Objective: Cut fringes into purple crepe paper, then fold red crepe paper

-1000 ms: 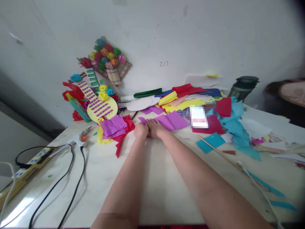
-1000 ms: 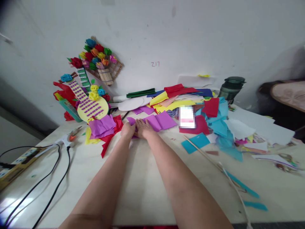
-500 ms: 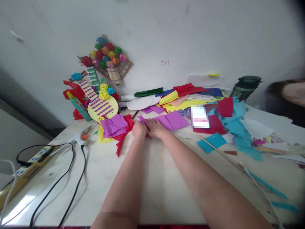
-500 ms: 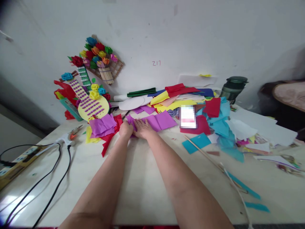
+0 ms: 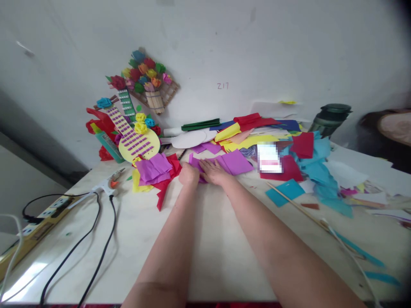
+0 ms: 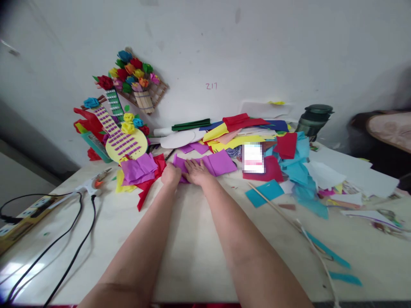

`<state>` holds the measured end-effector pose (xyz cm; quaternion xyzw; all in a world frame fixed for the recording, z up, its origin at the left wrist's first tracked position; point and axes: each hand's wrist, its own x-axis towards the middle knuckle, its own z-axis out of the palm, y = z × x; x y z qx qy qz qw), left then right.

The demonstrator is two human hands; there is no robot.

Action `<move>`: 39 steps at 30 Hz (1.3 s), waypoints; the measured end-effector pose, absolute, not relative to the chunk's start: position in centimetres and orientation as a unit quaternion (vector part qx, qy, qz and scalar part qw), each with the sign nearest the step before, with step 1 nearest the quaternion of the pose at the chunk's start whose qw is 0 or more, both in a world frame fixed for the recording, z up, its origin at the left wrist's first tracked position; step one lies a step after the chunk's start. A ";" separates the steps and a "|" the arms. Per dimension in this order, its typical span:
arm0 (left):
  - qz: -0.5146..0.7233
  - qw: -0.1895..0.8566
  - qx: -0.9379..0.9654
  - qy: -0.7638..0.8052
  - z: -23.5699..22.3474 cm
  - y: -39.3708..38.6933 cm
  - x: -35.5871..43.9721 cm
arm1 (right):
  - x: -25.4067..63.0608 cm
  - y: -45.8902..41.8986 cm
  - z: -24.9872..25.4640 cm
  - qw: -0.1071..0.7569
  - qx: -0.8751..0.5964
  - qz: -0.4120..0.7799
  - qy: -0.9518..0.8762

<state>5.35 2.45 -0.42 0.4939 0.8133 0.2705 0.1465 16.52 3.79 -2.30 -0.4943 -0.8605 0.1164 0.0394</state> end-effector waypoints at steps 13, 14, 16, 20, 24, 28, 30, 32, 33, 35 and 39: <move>0.204 0.104 0.522 0.821 -0.8 2.5 6.2 | 16.8 3.8 -1.9 0.036 -0.493 0.124 -0.860; 0.198 0.102 0.528 0.819 -0.9 2.6 6.1 | 16.9 3.9 -1.9 0.035 -0.493 0.124 -0.860; 0.187 0.098 0.540 0.815 -1.0 2.6 6.0 | 17.2 4.0 -1.8 0.026 -0.495 0.124 -0.860; 0.184 0.102 0.544 0.813 -0.9 2.6 5.9 | 17.4 4.2 -1.8 0.018 -0.495 0.122 -0.860; 0.211 0.108 0.539 0.808 -0.5 2.4 5.6 | 17.2 4.6 -2.3 0.037 -0.496 0.124 -0.859; 0.234 0.098 0.541 0.802 -0.1 2.3 5.1 | 17.0 4.6 -2.5 0.048 -0.493 0.130 -0.859; 0.231 0.101 0.542 0.802 -0.2 2.4 4.9 | 17.0 4.5 -2.5 0.046 -0.488 0.125 -0.863; 0.221 0.109 0.545 0.802 -0.3 2.6 4.6 | 17.0 4.4 -2.4 0.042 -0.485 0.120 -0.865; 0.215 0.114 0.548 0.801 -0.3 2.7 4.5 | 17.0 4.4 -2.4 0.040 -0.483 0.118 -0.866; 0.203 0.127 0.553 0.798 -0.3 2.8 4.3 | 17.0 4.4 -2.5 0.041 -0.481 0.114 -0.868; 0.197 0.137 0.555 0.796 -0.2 2.8 4.4 | 17.1 4.4 -2.5 0.047 -0.480 0.114 -0.868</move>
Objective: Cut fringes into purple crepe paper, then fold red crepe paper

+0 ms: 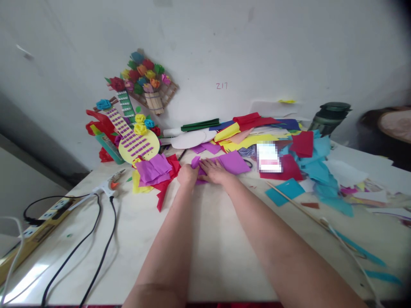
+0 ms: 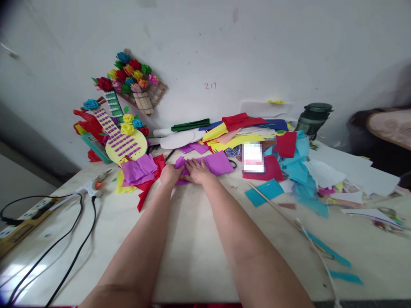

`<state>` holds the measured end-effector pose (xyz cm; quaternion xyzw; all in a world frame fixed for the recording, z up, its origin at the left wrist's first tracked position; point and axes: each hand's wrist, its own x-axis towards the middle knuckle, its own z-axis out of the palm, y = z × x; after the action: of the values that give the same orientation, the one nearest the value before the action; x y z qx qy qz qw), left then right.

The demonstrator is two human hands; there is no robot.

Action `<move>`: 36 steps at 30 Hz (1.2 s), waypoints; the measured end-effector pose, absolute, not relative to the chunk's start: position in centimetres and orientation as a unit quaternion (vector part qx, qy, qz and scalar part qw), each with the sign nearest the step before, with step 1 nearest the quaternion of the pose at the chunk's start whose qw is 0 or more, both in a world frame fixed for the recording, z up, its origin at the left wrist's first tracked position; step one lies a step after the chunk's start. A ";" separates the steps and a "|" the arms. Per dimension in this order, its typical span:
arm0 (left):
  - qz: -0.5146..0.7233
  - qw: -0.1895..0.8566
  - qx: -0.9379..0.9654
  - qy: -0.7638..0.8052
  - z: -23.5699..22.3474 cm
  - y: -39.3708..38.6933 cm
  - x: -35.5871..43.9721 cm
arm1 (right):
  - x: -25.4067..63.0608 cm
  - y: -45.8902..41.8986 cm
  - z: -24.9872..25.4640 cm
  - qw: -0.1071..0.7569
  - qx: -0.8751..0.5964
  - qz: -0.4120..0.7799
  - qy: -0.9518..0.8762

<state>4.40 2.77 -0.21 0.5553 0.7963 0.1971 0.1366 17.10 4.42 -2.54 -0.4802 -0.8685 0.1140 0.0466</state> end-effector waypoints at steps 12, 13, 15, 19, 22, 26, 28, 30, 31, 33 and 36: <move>0.207 0.106 0.549 0.803 -0.8 3.0 5.9 | 16.9 4.7 -2.9 0.046 -0.497 0.118 -0.859; 0.202 0.111 0.544 0.806 -0.8 3.0 5.9 | 16.9 4.8 -2.9 0.047 -0.497 0.116 -0.859; 0.194 0.116 0.539 0.811 -0.8 3.1 6.1 | 16.9 4.9 -3.1 0.047 -0.498 0.110 -0.859; 0.179 0.119 0.546 0.810 -0.7 3.1 6.2 | 16.8 5.1 -3.3 0.049 -0.498 0.100 -0.860; 0.173 0.114 0.555 0.806 -0.8 3.0 6.2 | 16.8 5.1 -3.3 0.048 -0.498 0.100 -0.860; 0.176 0.108 0.557 0.805 -1.0 2.9 6.2 | 16.8 5.2 -3.5 0.052 -0.498 0.096 -0.860; 0.176 0.104 0.558 0.804 -1.1 2.9 6.2 | 16.8 5.1 -3.5 0.055 -0.498 0.097 -0.860; 0.175 0.100 0.560 0.804 -1.2 2.9 6.1 | 16.8 5.0 -3.3 0.051 -0.499 0.104 -0.859; 0.174 0.099 0.560 0.804 -1.2 2.9 6.1 | 16.8 5.0 -3.1 0.048 -0.499 0.109 -0.859; 0.174 0.101 0.561 0.803 -1.2 2.9 6.0 | 17.1 4.9 -2.8 0.044 -0.494 0.124 -0.859; 0.171 0.109 0.561 0.803 -1.1 3.0 5.8 | 17.6 5.1 -2.5 0.048 -0.484 0.153 -0.860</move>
<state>5.79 3.00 -1.08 0.5609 0.8027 0.1707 0.1090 17.58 5.05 -2.51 -0.4839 -0.8603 0.1529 0.0481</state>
